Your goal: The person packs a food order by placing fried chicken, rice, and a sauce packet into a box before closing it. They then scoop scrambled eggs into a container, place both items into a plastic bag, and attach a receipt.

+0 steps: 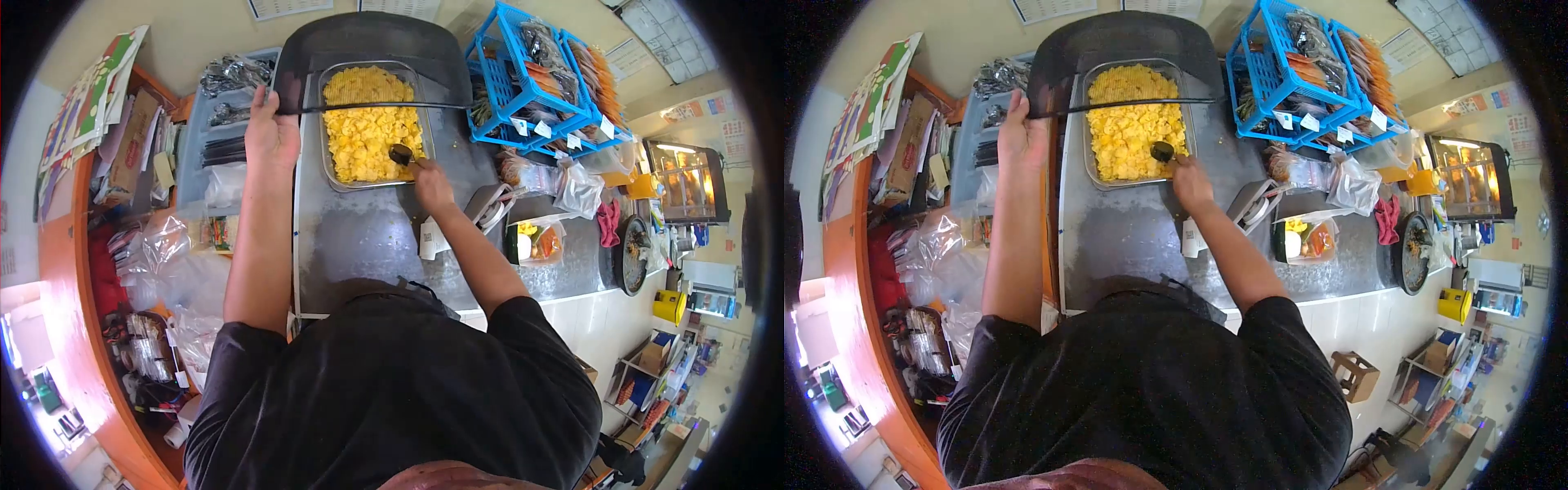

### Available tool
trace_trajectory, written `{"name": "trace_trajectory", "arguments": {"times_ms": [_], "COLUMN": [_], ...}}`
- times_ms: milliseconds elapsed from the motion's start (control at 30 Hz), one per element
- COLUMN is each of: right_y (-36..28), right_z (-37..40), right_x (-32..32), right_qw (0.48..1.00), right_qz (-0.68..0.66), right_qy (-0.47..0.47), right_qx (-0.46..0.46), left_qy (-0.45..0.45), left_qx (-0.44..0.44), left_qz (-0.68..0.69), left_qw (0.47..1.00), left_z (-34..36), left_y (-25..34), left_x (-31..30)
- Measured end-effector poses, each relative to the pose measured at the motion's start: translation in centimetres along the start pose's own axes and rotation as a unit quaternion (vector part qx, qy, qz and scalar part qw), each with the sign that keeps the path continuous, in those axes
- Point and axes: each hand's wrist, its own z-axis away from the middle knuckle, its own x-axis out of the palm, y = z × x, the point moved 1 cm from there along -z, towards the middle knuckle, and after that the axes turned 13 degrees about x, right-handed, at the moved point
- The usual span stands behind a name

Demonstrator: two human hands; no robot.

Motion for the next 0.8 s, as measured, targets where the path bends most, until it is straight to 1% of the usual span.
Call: {"name": "trace_trajectory", "arguments": {"times_ms": [33, 133, 167, 233, 300, 400, 500, 600, 633, 667, 700, 800], "right_y": [0.0, -1.9, -1.6, -0.6, -0.4, -4.4, -5.3, -5.1, -5.7, -6.8, -7.1, -5.0], "right_z": [-0.4, 0.3, 1.5, 4.5, 7.0, 5.5, 4.0, 4.3, 4.8, 5.1, 6.4, 14.2], "right_x": [-0.5, -5.7, -6.0, -5.2, 0.0, 2.0, 4.1, 3.5, 2.1, -0.8, -2.5, -2.2], "right_qw": [1.000, 0.998, 0.998, 0.992, 0.963, 0.963, 0.973, 0.965, 0.952, 0.933, 0.909, 0.878], "right_qz": [0.022, -0.037, -0.052, -0.086, -0.185, -0.194, -0.168, -0.174, -0.152, -0.129, -0.108, -0.211], "right_qy": [-0.004, 0.047, 0.012, -0.060, -0.196, -0.172, -0.148, -0.197, -0.266, -0.335, -0.402, -0.427], "right_qx": [-0.004, 0.012, 0.031, 0.070, 0.013, 0.070, 0.051, -0.014, -0.015, -0.014, -0.006, -0.045], "left_qy": [0.007, 0.027, 0.028, 0.032, 0.037, 0.054, 0.039, 0.029, 0.029, 0.030, 0.030, 0.081], "left_qx": [0.000, -0.009, -0.014, -0.021, -0.027, -0.032, -0.028, -0.043, -0.050, -0.060, -0.075, -0.130], "left_qz": [-0.007, -0.026, -0.032, -0.042, -0.051, -0.045, -0.053, -0.083, -0.094, -0.103, -0.114, -0.164], "left_qw": [1.000, 0.999, 0.999, 0.998, 0.998, 0.997, 0.997, 0.995, 0.994, 0.992, 0.990, 0.974], "left_z": [0.2, 2.1, 2.9, 4.3, 5.5, 6.2, 6.0, 7.0, 7.2, 7.4, 7.8, 9.1], "left_y": [0.0, -0.9, -1.5, -2.1, -2.6, -3.1, -3.4, -4.0, -4.5, -5.3, -5.9, -7.5], "left_x": [-0.7, -4.7, -6.5, -9.3, -11.4, -13.1, -14.6, -15.4, -16.6, -18.1, -19.1, -20.9]}}
